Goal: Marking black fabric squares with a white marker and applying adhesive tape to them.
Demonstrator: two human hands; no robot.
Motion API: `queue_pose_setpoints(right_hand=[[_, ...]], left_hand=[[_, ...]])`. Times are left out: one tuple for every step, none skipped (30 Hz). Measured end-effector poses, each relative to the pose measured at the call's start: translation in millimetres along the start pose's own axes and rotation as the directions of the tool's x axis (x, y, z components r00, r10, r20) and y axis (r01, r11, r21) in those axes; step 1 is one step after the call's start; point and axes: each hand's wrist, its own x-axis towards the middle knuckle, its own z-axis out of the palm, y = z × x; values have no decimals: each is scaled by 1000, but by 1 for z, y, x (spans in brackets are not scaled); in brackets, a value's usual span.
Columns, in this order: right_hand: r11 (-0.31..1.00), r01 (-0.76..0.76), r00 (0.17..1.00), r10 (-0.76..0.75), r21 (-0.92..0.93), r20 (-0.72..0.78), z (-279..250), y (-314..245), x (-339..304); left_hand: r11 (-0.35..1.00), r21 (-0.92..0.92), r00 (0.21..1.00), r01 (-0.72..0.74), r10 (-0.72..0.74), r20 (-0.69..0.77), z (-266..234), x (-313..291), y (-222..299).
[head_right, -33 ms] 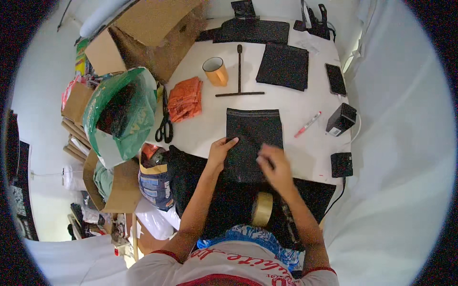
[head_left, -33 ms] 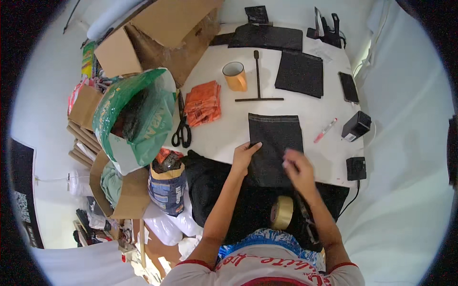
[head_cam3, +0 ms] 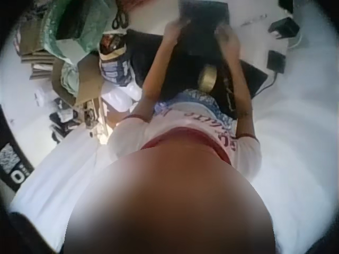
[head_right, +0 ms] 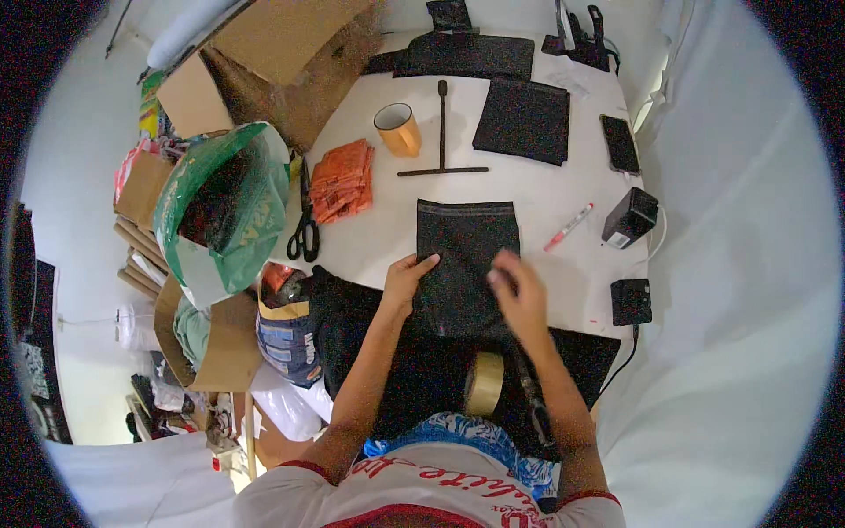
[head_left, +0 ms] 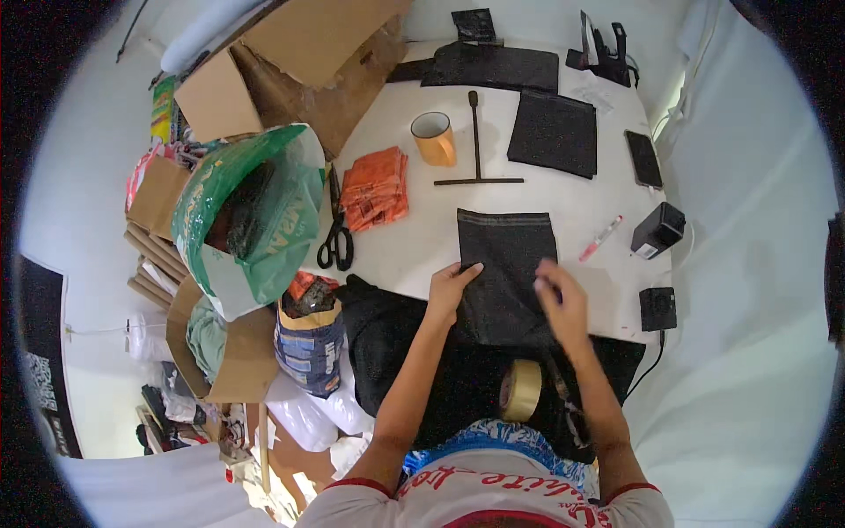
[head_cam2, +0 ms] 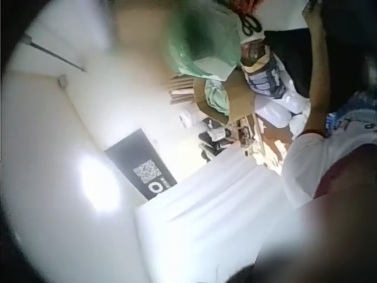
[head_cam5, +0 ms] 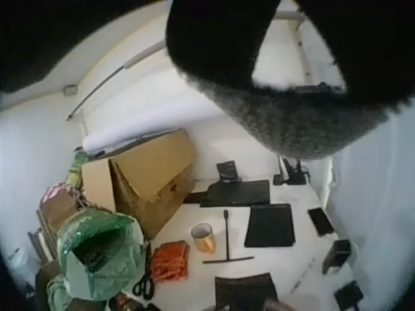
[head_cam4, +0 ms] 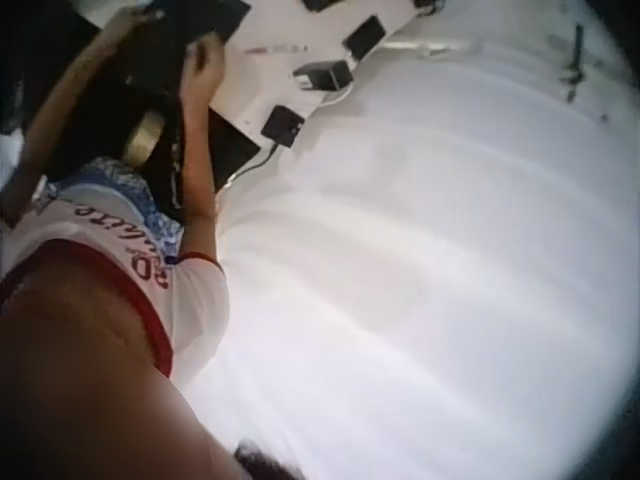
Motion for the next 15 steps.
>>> queue_pose_setpoints(right_hand=[[977, -139, 985, 153, 162, -83, -1, 15, 13], [975, -205, 974, 213, 89, -82, -5, 24, 26], [963, -268, 960, 269, 18, -84, -5, 31, 39], [964, -265, 960, 266, 22, -88, -5, 38, 49], [954, -293, 949, 299, 71, -97, -3, 43, 58], [940, -318, 939, 330, 122, -96, -1, 42, 65], [941, -313, 941, 326, 127, -94, -1, 40, 69], [879, -431, 901, 433, 202, 40, -4, 39, 73], [795, -550, 835, 515, 255, 194, 0, 35, 73], [797, -545, 838, 508, 260, 200, 2, 35, 72], [831, -507, 855, 452, 227, 255, 4, 36, 70], [862, -468, 864, 399, 197, 306, 5, 35, 68], [862, -466, 865, 397, 199, 306, 4, 34, 68], [888, -453, 861, 413, 78, 296, 2, 34, 67], [899, -436, 859, 430, -45, 279, -1, 33, 66]], left_hand=[[1000, 2, 1000, -12, 12, -20, 0, -5, -1], [1000, 4, 999, -26, 26, -37, -1, -8, -1], [1000, 9, 999, -28, 28, -40, -2, -11, -2], [999, 23, 998, -32, 33, -45, -1, -12, -2], [999, 36, 998, -37, 39, -50, 1, -13, -2], [998, 40, 997, -44, 46, -55, 3, -17, 1], [996, 64, 997, -62, 65, -52, 5, -22, 4], [993, 87, 995, -79, 83, -48, 7, -24, 7], [992, 90, 994, -85, 91, -63, 1, -23, 3], [986, 113, 989, -120, 128, -73, -4, -19, -1], [979, 136, 983, -153, 165, -81, -10, -15, -5], [978, 140, 982, -155, 167, -82, -10, -16, -5], [964, 153, 968, -217, 232, -92, -10, -18, -5], [947, 166, 950, -277, 296, -102, -10, -20, -6], [946, 168, 950, -277, 296, -97, -7, -23, -1]])
